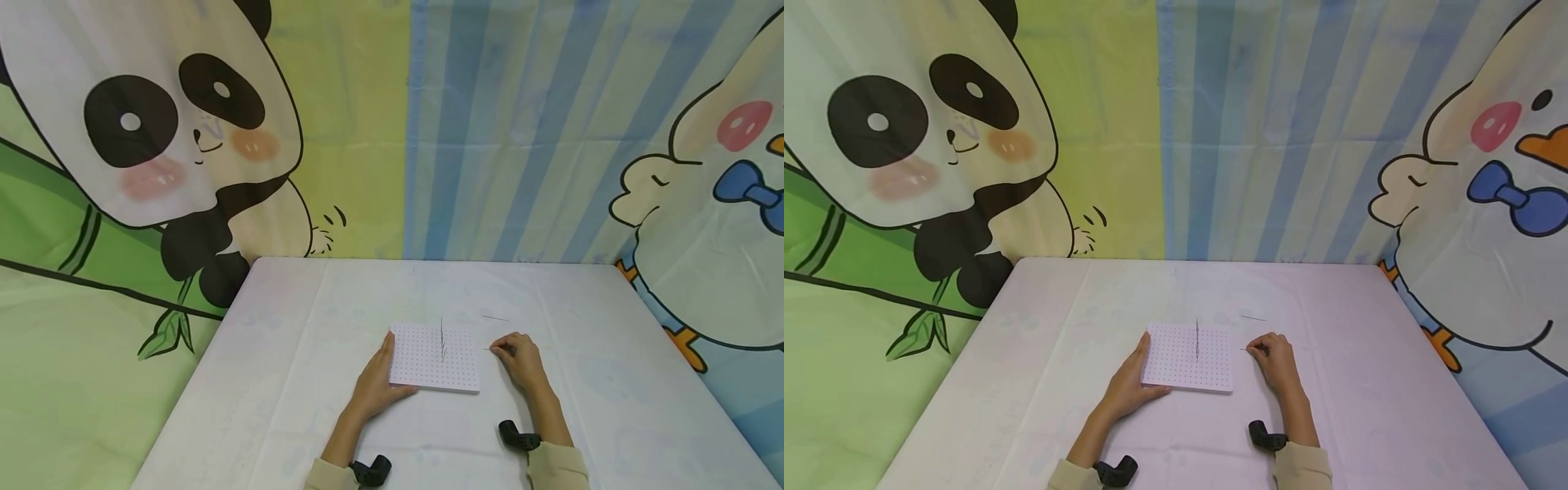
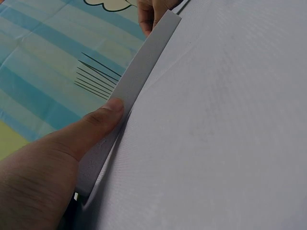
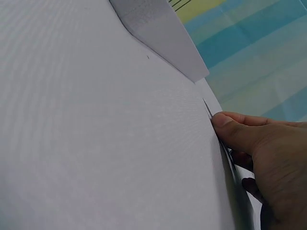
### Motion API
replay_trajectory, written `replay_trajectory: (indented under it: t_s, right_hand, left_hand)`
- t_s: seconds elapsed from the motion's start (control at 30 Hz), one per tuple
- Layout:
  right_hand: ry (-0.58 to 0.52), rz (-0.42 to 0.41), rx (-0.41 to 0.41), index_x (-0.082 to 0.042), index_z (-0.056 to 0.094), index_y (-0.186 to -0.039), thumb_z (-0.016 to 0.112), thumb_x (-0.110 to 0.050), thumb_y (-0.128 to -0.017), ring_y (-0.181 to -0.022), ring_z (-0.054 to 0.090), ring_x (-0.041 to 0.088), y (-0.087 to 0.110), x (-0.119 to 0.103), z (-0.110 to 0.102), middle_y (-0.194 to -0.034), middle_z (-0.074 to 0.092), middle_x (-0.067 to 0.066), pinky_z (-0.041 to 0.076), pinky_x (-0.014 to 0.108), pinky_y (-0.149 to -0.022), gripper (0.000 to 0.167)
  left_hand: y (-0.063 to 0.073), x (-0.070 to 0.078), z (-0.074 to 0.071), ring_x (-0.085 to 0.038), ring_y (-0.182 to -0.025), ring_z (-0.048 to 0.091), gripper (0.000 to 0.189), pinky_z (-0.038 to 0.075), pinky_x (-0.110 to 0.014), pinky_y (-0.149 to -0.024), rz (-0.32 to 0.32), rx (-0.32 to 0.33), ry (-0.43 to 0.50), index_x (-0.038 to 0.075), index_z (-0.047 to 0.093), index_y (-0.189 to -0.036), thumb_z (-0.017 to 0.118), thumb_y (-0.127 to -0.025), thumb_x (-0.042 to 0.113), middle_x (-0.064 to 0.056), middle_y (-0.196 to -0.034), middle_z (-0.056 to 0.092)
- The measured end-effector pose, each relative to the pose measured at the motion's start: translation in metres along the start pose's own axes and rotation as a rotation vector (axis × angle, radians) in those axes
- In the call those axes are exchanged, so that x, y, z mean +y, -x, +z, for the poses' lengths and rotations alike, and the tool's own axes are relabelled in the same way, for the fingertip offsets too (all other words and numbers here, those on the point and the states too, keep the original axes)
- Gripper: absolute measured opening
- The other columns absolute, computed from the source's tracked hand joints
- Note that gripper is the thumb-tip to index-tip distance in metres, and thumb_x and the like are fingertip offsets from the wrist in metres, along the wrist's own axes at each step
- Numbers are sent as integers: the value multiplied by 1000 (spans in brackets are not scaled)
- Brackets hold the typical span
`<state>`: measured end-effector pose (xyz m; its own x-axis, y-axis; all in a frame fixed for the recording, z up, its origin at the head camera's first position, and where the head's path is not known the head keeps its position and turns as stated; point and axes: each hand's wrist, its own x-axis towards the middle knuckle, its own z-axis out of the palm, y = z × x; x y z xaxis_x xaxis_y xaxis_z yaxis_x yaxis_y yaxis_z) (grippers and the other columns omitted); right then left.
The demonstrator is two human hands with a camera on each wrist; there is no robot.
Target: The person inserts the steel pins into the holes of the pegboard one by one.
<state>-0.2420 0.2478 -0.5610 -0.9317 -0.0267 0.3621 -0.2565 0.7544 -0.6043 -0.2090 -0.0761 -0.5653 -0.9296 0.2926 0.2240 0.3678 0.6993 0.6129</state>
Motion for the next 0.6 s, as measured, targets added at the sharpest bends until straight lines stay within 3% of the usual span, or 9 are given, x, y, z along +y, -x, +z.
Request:
replay_trajectory:
  t_s: [0.27,0.47,0.6]
  right_hand:
    - [-29,-5,58,-6,69,-85,68,-13,-84,-74,51,16,2,-9,0,-80,60,2,42,31,-63,7]
    - [-166,-23,95,-6,66,-90,64,-15,-87,-69,58,12,2,-26,-2,-78,65,-1,45,21,-59,10]
    - [-266,-85,65,-5,64,-89,65,-10,-86,-65,63,10,0,-38,-1,-73,66,-2,48,17,-61,6]
  left_hand:
    - [0,-1,1,-25,-137,21,116,25,-41,-107,-7,-2,1,5,8,-148,79,-66,47,-8,-153,12]
    - [-1,-1,1,-25,-137,21,116,25,-40,-107,-13,-6,-4,5,8,-148,79,-66,46,-7,-153,12]
    - [-1,0,1,-25,-137,21,116,26,-40,-107,-10,-2,-9,4,10,-148,80,-65,46,-8,-153,12]
